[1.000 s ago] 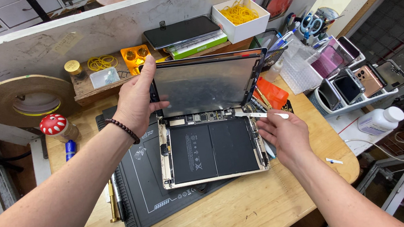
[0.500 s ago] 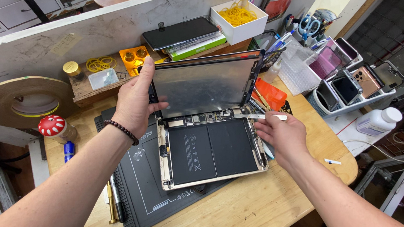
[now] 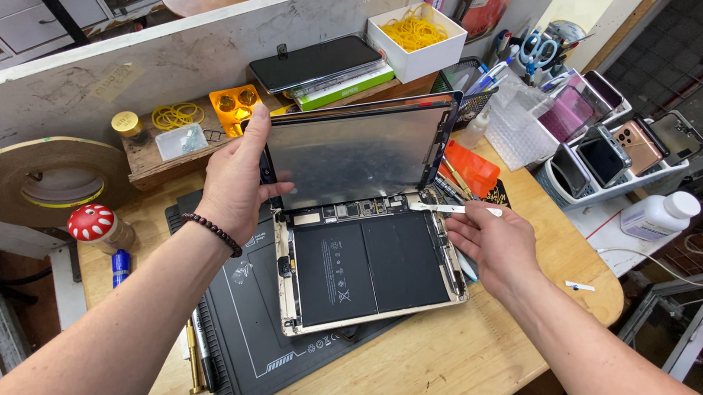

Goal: The person works on a tablet at a repair bench, prying open the front screen assembly and lifting the display panel away from the body. They disconnect an internal cable, remove the old screen panel, and hold up a replacement screen with adhesive lining before positioning it on the device.

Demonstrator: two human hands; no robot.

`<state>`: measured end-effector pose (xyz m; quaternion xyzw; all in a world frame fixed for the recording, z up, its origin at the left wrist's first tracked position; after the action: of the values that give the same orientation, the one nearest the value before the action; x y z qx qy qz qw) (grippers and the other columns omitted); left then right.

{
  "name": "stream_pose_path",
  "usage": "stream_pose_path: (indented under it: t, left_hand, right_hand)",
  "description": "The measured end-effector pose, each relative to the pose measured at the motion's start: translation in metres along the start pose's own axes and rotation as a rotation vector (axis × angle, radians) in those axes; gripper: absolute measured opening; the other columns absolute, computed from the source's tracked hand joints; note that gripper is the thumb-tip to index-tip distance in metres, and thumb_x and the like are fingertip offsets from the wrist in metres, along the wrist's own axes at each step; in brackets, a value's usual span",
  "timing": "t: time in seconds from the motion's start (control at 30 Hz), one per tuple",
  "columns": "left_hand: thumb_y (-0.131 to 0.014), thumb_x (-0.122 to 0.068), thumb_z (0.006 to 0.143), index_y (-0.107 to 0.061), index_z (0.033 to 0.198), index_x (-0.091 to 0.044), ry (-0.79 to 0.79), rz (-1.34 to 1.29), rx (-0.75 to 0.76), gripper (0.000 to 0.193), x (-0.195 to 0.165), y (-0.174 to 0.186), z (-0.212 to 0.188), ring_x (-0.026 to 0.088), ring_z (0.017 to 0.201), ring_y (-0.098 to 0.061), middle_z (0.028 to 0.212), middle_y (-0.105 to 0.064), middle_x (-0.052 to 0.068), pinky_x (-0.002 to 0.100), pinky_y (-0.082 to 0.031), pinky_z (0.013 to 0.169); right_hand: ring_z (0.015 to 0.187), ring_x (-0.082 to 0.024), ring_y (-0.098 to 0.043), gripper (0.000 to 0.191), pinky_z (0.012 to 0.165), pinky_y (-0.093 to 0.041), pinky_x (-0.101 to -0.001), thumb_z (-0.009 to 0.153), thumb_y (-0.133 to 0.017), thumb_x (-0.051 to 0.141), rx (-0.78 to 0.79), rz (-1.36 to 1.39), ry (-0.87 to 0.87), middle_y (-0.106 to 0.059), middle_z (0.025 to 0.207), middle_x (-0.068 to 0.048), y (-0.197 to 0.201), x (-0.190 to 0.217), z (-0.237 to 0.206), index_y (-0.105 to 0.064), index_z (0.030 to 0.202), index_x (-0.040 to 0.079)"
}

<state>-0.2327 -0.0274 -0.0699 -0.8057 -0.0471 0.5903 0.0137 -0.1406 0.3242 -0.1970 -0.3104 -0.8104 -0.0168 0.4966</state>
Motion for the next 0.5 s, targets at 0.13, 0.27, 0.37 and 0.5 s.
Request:
stream_pose_path:
  t: [0.13, 0.27, 0.37, 0.5]
  left_hand:
    - [-0.06, -0.068, 0.085, -0.07, 0.108, -0.008, -0.002, -0.008, -0.008, 0.065, 0.001, 0.0, 0.001, 0.019, 0.085, -0.066, 0.104, -0.072, 0.003, 0.036, -0.058, 0.071]
    - [-0.06, -0.069, 0.085, -0.07, 0.109, -0.007, -0.007, 0.002, 0.001, 0.067, 0.002, 0.0, 0.002, 0.019, 0.087, -0.067, 0.106, -0.072, 0.004, 0.036, -0.058, 0.073]
    - [-0.059, -0.069, 0.084, -0.07, 0.109, -0.008, -0.004, 0.01, -0.001, 0.068, 0.003, 0.0, 0.0, 0.019, 0.089, -0.067, 0.107, -0.072, 0.005, 0.036, -0.058, 0.073]
    - [-0.06, -0.07, 0.084, -0.07, 0.11, -0.007, -0.011, 0.013, -0.001, 0.068, 0.001, 0.0, 0.001, 0.019, 0.088, -0.067, 0.107, -0.072, 0.005, 0.036, -0.058, 0.073]
  right_hand:
    - [0.086, -0.022, -0.073, 0.018, 0.077, -0.062, -0.0333, 0.097, -0.058, 0.006, 0.005, -0.041, 0.055, -0.07, 0.098, -0.015, -0.001, 0.002, -0.001, -0.06, 0.113, -0.002]
    - [0.087, -0.022, -0.072, 0.019, 0.078, -0.061, -0.0332, 0.098, -0.061, 0.007, 0.001, -0.039, 0.09, -0.07, 0.099, -0.015, -0.002, 0.001, -0.003, -0.06, 0.114, -0.003]
    - [0.088, -0.022, -0.072, 0.018, 0.079, -0.061, -0.033, 0.097, -0.06, 0.007, -0.009, -0.023, 0.063, -0.07, 0.1, -0.015, 0.001, -0.003, -0.004, -0.06, 0.113, -0.002]
    - [0.089, -0.023, -0.071, 0.015, 0.081, -0.06, -0.0337, 0.098, -0.059, 0.007, -0.018, 0.031, -0.02, -0.069, 0.099, -0.014, 0.003, -0.008, 0.003, -0.059, 0.111, -0.001]
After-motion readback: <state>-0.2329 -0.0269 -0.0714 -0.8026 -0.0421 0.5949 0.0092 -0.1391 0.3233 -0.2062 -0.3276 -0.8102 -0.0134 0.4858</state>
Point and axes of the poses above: each hand's wrist, its own z-axis towards the middle knuckle, its own y-axis out of the back of the hand, x = y × z, the point moved 9 cm from there along z, towards the middle knuckle
